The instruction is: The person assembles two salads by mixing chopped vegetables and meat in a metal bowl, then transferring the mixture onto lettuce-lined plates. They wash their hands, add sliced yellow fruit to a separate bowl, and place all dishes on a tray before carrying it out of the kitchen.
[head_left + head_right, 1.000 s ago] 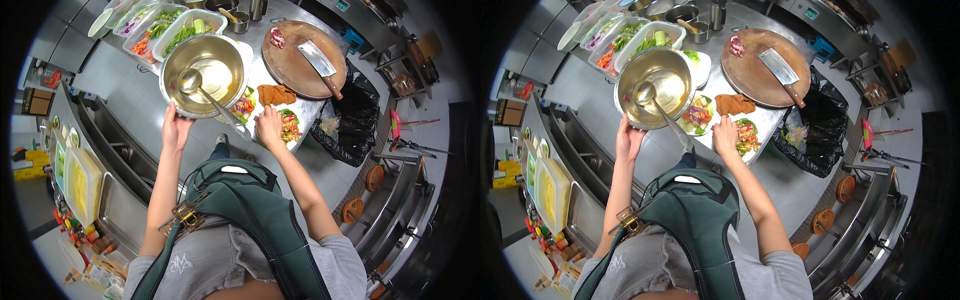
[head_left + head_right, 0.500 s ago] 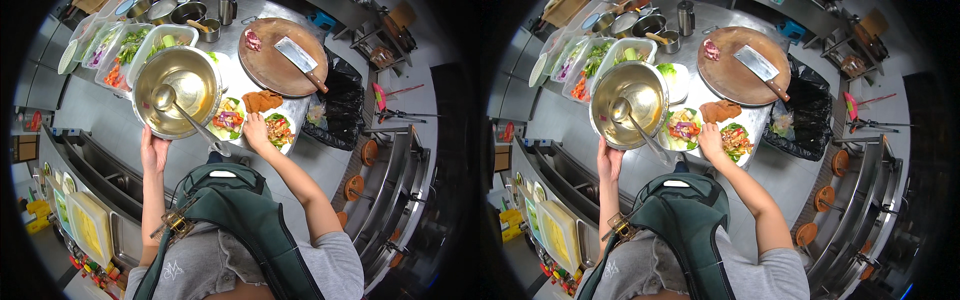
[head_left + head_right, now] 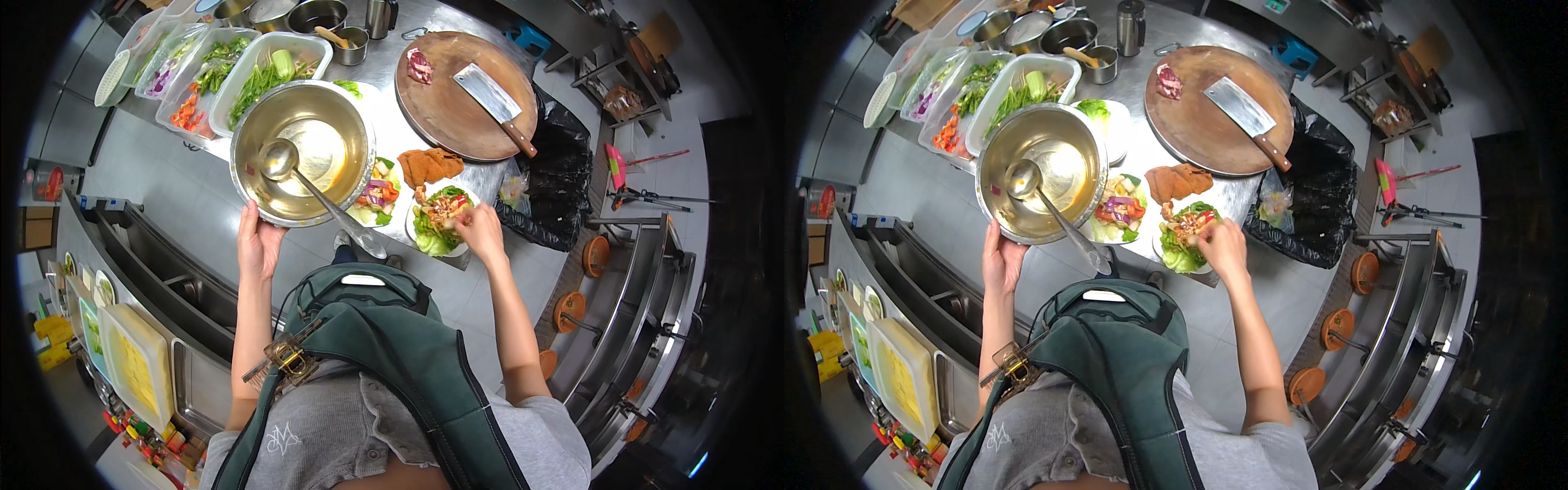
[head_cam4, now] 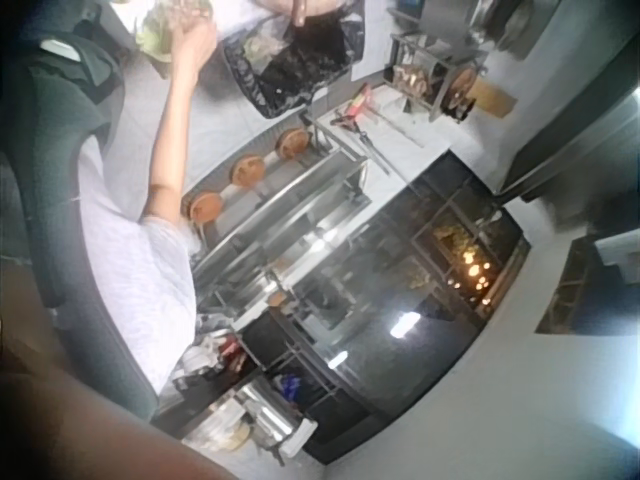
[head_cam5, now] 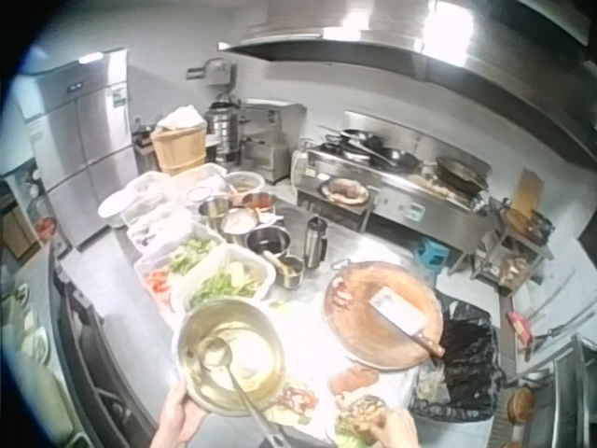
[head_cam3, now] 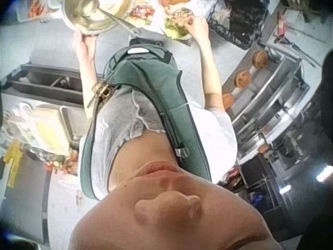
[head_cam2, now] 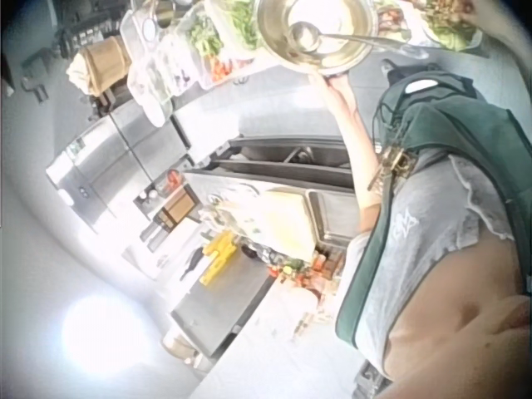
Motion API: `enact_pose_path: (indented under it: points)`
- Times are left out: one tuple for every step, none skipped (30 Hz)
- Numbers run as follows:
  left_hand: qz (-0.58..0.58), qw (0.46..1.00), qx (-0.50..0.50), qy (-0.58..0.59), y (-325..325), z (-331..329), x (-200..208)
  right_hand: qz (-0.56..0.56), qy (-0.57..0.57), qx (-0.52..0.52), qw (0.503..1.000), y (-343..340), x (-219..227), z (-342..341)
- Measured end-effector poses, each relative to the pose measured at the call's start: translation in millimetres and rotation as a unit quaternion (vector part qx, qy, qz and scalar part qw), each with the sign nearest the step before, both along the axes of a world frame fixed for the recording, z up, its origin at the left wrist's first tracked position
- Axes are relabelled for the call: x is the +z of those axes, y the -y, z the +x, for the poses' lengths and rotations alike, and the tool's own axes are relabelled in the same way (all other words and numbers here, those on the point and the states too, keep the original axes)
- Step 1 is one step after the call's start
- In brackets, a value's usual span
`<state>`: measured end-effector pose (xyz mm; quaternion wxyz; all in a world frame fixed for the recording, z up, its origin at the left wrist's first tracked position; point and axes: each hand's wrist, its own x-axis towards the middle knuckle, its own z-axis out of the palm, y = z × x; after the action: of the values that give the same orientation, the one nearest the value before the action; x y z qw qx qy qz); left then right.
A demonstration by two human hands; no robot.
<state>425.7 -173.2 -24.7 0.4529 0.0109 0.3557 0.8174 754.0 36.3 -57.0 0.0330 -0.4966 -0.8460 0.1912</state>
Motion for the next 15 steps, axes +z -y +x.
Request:
enact_pose_path:
  points:
    - [0.002, 1.000, -0.003, -0.005, 1.1, 0.8, -1.3, -0.035, 0.033, -0.026, 0.999, 2.6, -3.6, 12.7]
    - [0.002, 1.000, -0.003, -0.004, 2.0, 1.6, -2.3, -0.050, 0.040, -0.028, 0.998, 7.3, -9.4, 22.8]
    - [0.002, 1.000, 0.000, 0.004, 2.4, 2.5, -3.3, -0.058, 0.052, -0.036, 0.996, 13.0, -16.7, 30.0]
    - [0.001, 1.000, -0.003, -0.001, 2.6, 3.7, -4.0, -0.076, 0.097, -0.061, 0.991, 18.6, -23.6, 35.7]
    - [0.000, 1.000, -0.001, 0.000, 2.4, 4.9, -4.6, -0.060, 0.057, -0.045, 0.996, 23.7, -29.3, 39.9]
    - [-0.001, 1.000, 0.000, 0.002, 2.0, 6.0, -4.8, -0.054, 0.049, -0.045, 0.996, 28.2, -33.3, 42.4]
    - [-0.003, 1.000, -0.003, -0.001, 2.2, 7.2, -4.6, -0.057, 0.043, -0.044, 0.996, 31.4, -34.8, 44.2]
    - [-0.005, 1.000, -0.005, -0.005, 2.3, 8.2, -4.0, -0.022, 0.053, -0.035, 0.998, 32.9, -34.9, 43.3]
    - [-0.007, 1.000, -0.004, -0.003, 2.6, 9.2, -3.3, 0.005, 0.064, -0.025, 0.998, 32.5, -32.9, 40.9]
    - [-0.010, 1.000, -0.003, -0.007, 2.9, 10.0, -2.4, 0.026, 0.095, -0.027, 0.995, 30.3, -29.7, 36.8]
    - [-0.012, 1.000, 0.000, -0.006, 3.3, 10.7, -1.5, 0.059, 0.060, -0.001, 0.996, 27.5, -26.4, 29.9]
    - [-0.017, 1.000, 0.006, 0.003, 3.6, 11.5, -0.8, 0.086, 0.047, 0.013, 0.995, 22.8, -23.4, 21.3]
    - [-0.013, 1.000, 0.003, -0.005, 3.9, 12.4, -0.3, 0.125, 0.023, 0.029, 0.991, 16.4, -21.7, 10.1]
    - [-0.013, 1.000, 0.004, -0.006, 4.6, 13.3, 0.1, 0.131, 0.020, 0.101, 0.986, 8.5, -22.0, -3.2]
    - [0.005, 1.000, 0.000, -0.008, 5.7, 14.3, 0.7, 0.145, -0.037, 0.153, 0.977, 4.1, -24.8, -17.9]
